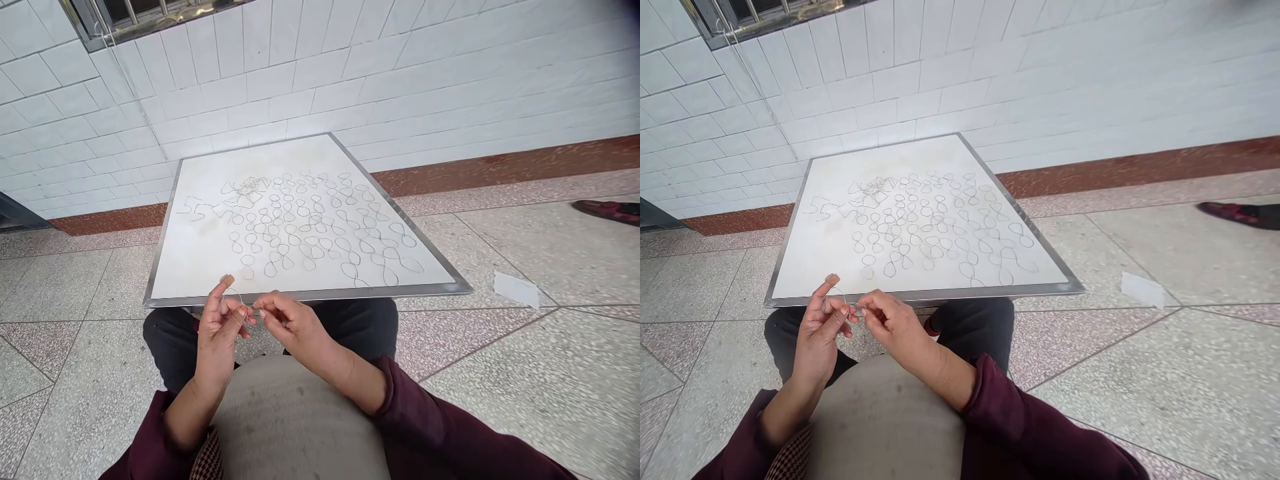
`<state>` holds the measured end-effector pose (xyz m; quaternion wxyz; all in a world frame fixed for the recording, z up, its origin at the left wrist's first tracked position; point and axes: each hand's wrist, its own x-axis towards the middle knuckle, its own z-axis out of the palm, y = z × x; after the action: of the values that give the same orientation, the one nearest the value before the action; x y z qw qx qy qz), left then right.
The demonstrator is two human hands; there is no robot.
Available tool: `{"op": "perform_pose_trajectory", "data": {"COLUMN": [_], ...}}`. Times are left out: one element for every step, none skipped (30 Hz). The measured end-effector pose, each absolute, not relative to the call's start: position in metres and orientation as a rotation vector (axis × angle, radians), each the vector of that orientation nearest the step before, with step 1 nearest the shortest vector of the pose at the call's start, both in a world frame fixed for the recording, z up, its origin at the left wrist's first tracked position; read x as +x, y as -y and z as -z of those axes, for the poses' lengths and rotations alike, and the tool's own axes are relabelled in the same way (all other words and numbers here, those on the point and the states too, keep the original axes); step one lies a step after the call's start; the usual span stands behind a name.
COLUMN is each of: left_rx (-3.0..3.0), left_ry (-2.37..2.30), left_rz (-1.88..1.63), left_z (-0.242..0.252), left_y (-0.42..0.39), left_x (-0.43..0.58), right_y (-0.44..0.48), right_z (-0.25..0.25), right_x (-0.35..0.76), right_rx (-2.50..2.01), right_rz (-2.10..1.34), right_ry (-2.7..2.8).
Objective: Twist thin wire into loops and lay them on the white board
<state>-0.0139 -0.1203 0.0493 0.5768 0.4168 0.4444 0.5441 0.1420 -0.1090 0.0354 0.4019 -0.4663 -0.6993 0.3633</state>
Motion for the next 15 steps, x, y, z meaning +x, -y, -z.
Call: {"op": "perform_pose_trajectory", "data": {"left_rx": [0.963,0.953,0.946,0.943,0.945,0.955,0.97,0.989,1.012,1.034,1.053,1.066,1.073,1.075,1.073], "left_ry": [-1.034,-1.025,-1.015,-1.004,-0.99,-0.977,-0.967,-0.958,-0.953,-0.951,-0.951,-0.955,-0.961,-0.97,-0.981], "left_rz": [-1.279,-1.286,-1.293,-1.302,-1.313,-1.322,-1.328,-1.329,-1.328,-1.326,-1.323,-1.32,-1.318,-1.317,-1.317], "left_z": [-0.0485,-0.0478,-0.0473,-0.0469,-0.0466,-0.0465,-0.0464,-0.0464,-0.0463,-0.0461,-0.0458,-0.0454,-0.0449,-0.0444,-0.0437], "left_y": [0.1205,0.1206,0.1208,0.121,0.1212,0.1215,0.122,0.1226,0.1232,0.1239,0.1246,0.125,0.1253,0.1253,0.125], "left_x": [-0.013,-0.0122,-0.0115,-0.0109,-0.0104,-0.01,-0.0096,-0.0093,-0.009,-0.0088,-0.0085,-0.0083,-0.0081,-0.008,-0.008], "right_y": [0.1088,0.1088,0.1089,0.1092,0.1097,0.1103,0.111,0.1116,0.1121,0.1125,0.1127,0.1126,0.1124,0.1119,0.1113], "right_z": [-0.0341,-0.0327,-0.0314,-0.0304,-0.0297,-0.0294,-0.0294,-0.0296,-0.0299,-0.0301,-0.0302,-0.03,-0.0296,-0.029,-0.0281], "right_x": [0.1412,0.1405,0.1399,0.1394,0.139,0.1387,0.1384,0.1381,0.1379,0.1379,0.1381,0.1384,0.1389,0.1394,0.1399], "right_rx": [-1.159,-1.138,-1.119,-1.103,-1.094,-1.093,-1.099,-1.109,-1.124,-1.141,-1.156,-1.164,-1.169,-1.17,-1.167], "right_rz": [-0.875,-0.831,-0.793,-0.765,-0.749,-0.739,-0.732,-0.728,-0.724,-0.72,-0.714,-0.707,-0.707,-0.727,-0.777], "right_ry": [1.776,1.783,1.789,1.791,1.793,1.793,1.79,1.784,1.778,1.774,1.774,1.777,1.781,1.781,1.766]}}
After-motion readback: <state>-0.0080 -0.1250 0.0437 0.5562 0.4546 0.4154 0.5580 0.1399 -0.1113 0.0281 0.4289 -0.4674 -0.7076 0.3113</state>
